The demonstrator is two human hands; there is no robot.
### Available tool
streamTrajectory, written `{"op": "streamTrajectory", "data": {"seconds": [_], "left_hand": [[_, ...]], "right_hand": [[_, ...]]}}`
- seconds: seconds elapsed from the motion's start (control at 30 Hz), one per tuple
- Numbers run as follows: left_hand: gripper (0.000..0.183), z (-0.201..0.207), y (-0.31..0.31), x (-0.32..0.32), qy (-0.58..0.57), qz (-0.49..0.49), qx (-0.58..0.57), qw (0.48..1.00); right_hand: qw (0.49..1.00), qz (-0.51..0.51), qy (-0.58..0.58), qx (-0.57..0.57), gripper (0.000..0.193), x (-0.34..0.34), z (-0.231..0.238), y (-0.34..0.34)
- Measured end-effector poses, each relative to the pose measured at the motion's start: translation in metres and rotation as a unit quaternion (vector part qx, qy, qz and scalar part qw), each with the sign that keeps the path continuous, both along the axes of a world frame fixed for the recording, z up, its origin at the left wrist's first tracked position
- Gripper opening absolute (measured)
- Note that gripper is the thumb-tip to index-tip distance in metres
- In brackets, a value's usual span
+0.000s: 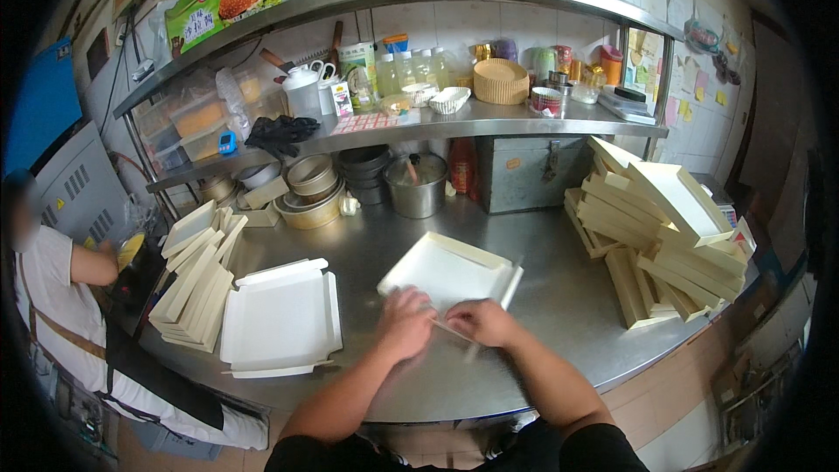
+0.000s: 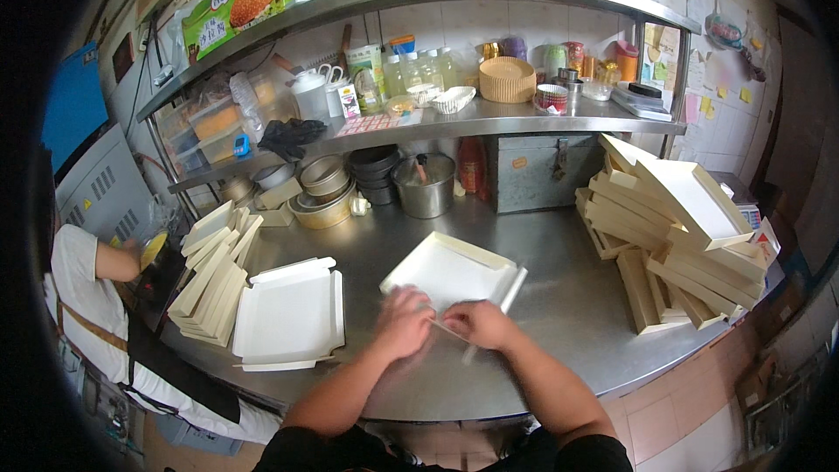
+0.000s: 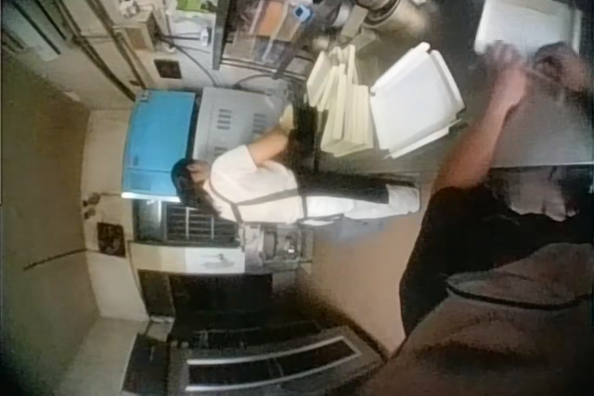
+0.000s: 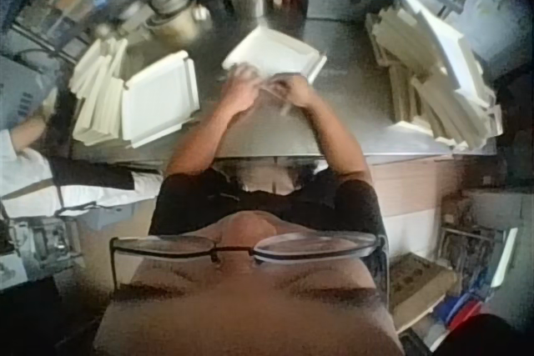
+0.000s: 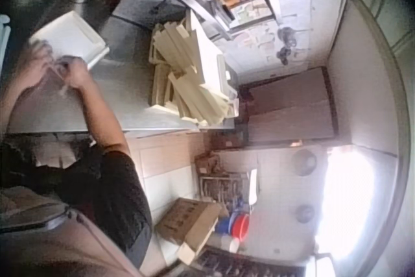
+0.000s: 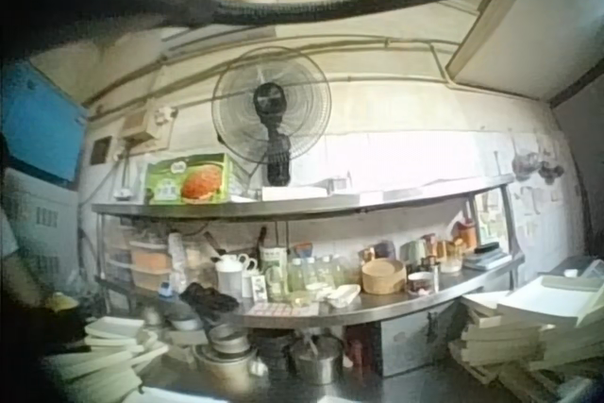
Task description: The person repeatedly assembles flat white cardboard boxes by folding the flaps and securing them with small fasteners. They work at a stainless steel counter, stacking completed boxes to the left while another person works nearby.
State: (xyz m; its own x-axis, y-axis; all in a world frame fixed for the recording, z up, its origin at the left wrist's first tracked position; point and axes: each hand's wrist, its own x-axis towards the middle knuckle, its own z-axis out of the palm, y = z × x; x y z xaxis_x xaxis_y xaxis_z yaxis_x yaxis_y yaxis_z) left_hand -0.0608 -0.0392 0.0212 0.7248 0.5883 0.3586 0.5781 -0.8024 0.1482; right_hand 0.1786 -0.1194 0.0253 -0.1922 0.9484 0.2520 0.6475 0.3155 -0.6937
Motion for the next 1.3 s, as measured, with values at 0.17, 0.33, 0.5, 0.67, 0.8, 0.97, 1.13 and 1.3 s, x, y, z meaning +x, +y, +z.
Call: {"op": "streamTrajectory", "data": {"seconds": [0.17, 0.33, 0.5, 0.67, 0.8, 0.97, 1.13, 1.3], "left_hand": [[0.028, 0.011, 0.032, -0.027, -0.105, 0.100, -0.134, 0.980], [0.045, 0.005, 0.000, -0.016, -0.043, 0.042, -0.073, 0.996], [0.023, -0.014, 0.048, -0.028, -0.132, -0.042, -0.144, 0.980], [0.021, -0.020, 0.060, -0.036, -0.117, -0.025, -0.137, 0.983], [0.019, -0.016, 0.055, -0.029, -0.101, -0.033, -0.149, 0.983], [0.014, -0.027, 0.054, -0.041, -0.155, -0.038, -0.129, 0.979], [0.011, -0.010, 0.036, -0.030, -0.210, 0.024, -0.139, 0.968], [0.018, -0.019, 0.044, -0.033, -0.182, 0.048, -0.083, 0.979]], "right_hand": [[0.976, -0.178, -0.103, 0.073, 0.037, 0.036, -0.006, 0.013], [0.983, -0.162, -0.071, 0.056, 0.056, 0.025, -0.003, 0.017], [0.975, -0.178, -0.114, 0.070, 0.056, 0.035, -0.015, 0.022], [0.972, -0.184, -0.128, 0.067, 0.032, 0.046, -0.026, 0.028], [0.984, -0.156, 0.001, 0.087, 0.023, 0.052, -0.040, 0.038], [0.991, -0.116, -0.005, 0.073, 0.019, 0.041, -0.030, 0.027], [0.948, -0.295, -0.111, 0.048, 0.017, 0.036, -0.036, 0.034], [0.937, -0.292, -0.153, 0.116, 0.015, 0.031, -0.035, 0.035]]}}
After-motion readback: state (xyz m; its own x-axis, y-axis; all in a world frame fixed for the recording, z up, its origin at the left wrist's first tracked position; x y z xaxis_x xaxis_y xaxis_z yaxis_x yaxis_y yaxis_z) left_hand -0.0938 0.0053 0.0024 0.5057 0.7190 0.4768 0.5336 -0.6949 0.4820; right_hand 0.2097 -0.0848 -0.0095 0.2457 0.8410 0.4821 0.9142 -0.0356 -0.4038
